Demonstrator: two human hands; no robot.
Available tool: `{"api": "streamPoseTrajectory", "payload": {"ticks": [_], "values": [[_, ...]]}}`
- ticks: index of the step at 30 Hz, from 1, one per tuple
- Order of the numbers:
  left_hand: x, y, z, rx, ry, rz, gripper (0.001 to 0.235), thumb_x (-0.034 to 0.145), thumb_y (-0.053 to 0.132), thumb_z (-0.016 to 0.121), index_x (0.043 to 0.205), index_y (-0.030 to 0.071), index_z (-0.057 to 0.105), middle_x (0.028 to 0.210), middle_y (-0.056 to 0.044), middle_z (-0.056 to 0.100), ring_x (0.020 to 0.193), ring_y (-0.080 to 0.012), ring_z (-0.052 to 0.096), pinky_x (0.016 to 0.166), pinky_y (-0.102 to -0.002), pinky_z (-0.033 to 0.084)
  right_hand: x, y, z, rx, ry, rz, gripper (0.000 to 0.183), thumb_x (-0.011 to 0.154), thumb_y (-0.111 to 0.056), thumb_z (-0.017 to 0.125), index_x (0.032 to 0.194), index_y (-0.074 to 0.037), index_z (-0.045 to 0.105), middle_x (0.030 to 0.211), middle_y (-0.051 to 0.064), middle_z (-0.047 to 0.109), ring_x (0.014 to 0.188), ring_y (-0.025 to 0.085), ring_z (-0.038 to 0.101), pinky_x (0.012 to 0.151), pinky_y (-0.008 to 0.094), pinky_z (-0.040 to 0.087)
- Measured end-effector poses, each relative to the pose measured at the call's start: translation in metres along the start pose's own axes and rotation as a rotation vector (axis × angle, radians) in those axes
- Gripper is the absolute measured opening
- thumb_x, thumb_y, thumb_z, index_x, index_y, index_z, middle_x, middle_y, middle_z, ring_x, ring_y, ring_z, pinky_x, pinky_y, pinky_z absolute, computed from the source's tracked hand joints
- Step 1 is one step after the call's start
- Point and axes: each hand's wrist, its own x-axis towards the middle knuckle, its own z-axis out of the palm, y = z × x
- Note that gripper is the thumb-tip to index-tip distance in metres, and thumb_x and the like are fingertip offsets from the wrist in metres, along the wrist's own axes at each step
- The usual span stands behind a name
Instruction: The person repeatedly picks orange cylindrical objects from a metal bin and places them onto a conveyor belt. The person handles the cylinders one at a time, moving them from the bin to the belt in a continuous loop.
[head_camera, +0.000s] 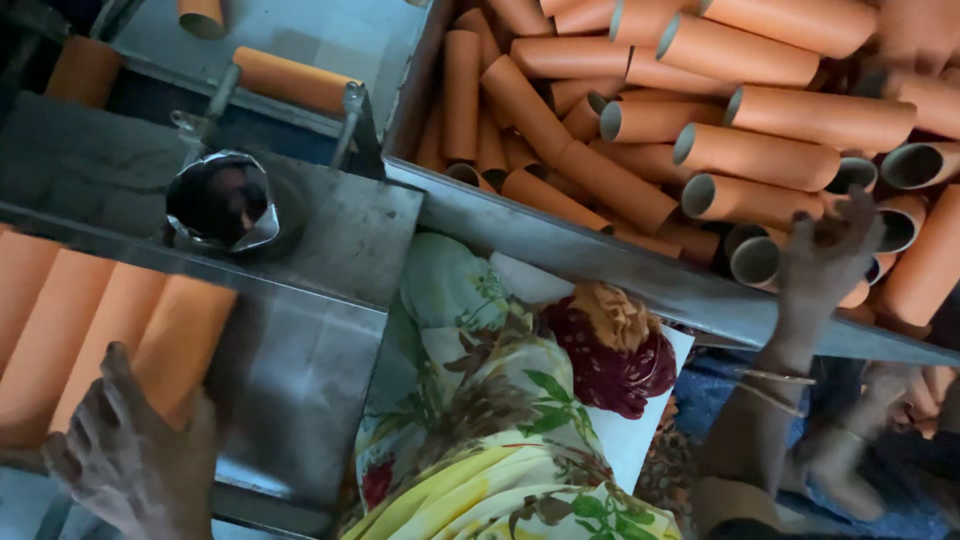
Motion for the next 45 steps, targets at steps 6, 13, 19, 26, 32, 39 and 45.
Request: {"api": "streamPoseTrajectory", "payload": {"ticks": [6, 13, 19, 26, 32, 39, 45], "values": [[-0.007, -0.001, 0.026, -0.090, 0.092, 0.012, 0.078, 0.079, 0.037, 0.076, 0.149, 0.012, 0.050, 0.137, -0.009, 0.058, 0.125, -0.0259, 0.058, 0.115, -0.052, 0.041, 0.053, 0.067, -0.029, -0.585, 0.086, -0.530, 0.062, 0.104, -0.013, 0.083, 0.145, 0.006, 0.041, 0.130, 0.021, 0.061, 0.109, 0.034, 0.065, 0.087, 0.037, 0.056], [-0.002, 0.001, 0.025, -0.120, -0.044, -0.060, 0.081, 0.080, 0.046, 0.081, 0.149, 0.015, 0.051, 0.143, -0.013, 0.055, 0.135, -0.0312, 0.056, 0.115, -0.054, 0.037, 0.108, 0.087, -0.010, -0.048, -0.308, 0.118, 0.066, 0.102, -0.031, 0.076, 0.153, 0.001, 0.047, 0.120, 0.022, 0.068, 0.089, 0.034, 0.071, 0.075, 0.041, 0.056], [-0.003, 0.000, 0.030, -0.221, -0.011, -0.085, 0.075, 0.085, 0.044, 0.079, 0.149, 0.014, 0.051, 0.144, -0.013, 0.055, 0.134, -0.0298, 0.054, 0.120, -0.057, 0.034, 0.130, 0.133, 0.012, -0.683, 0.018, -0.178, 0.091, 0.091, -0.041, 0.087, 0.148, 0.010, 0.038, 0.130, 0.037, 0.056, 0.113, 0.050, 0.060, 0.089, 0.052, 0.054], [-0.004, 0.000, 0.022, -0.359, 0.008, -0.110, 0.074, 0.087, 0.040, 0.080, 0.149, 0.012, 0.051, 0.145, -0.013, 0.055, 0.141, -0.0304, 0.052, 0.126, -0.058, 0.030, 0.136, 0.128, 0.029, 0.009, -0.223, 0.022, 0.064, 0.092, -0.023, 0.083, 0.139, 0.001, 0.046, 0.130, 0.021, 0.058, 0.113, 0.033, 0.059, 0.088, 0.039, 0.054], [-0.001, 0.001, 0.016, -0.427, 0.004, -0.132, 0.073, 0.086, 0.037, 0.081, 0.148, 0.009, 0.052, 0.147, -0.012, 0.054, 0.143, -0.0293, 0.049, 0.125, -0.061, 0.028, 0.111, 0.052, 0.049, 0.250, -0.400, 0.254, 0.031, 0.098, -0.014, 0.084, 0.119, -0.009, 0.062, 0.110, 0.002, 0.068, 0.095, 0.016, 0.064, 0.068, 0.029, 0.052], [-0.002, 0.000, 0.007, -0.580, 0.080, -0.146, 0.069, 0.091, 0.036, 0.083, 0.148, 0.009, 0.055, 0.151, -0.014, 0.056, 0.148, -0.0315, 0.050, 0.124, -0.061, 0.028, 0.068, -0.030, 0.050, -0.152, -0.294, -0.357, 0.018, 0.103, -0.008, 0.081, 0.109, 0.001, 0.067, 0.105, 0.017, 0.070, 0.102, 0.029, 0.068, 0.087, 0.041, 0.052], [-0.004, -0.007, -0.006, -0.829, 0.218, -0.168, 0.062, 0.097, 0.031, 0.081, 0.148, 0.005, 0.057, 0.149, -0.019, 0.058, 0.141, -0.0367, 0.051, 0.121, -0.055, 0.032, 0.049, -0.102, 0.026, -0.006, -0.208, -0.440, 0.010, 0.106, -0.003, 0.073, 0.110, -0.001, 0.065, 0.105, 0.013, 0.069, 0.096, 0.023, 0.067, 0.084, 0.035, 0.054]]}}
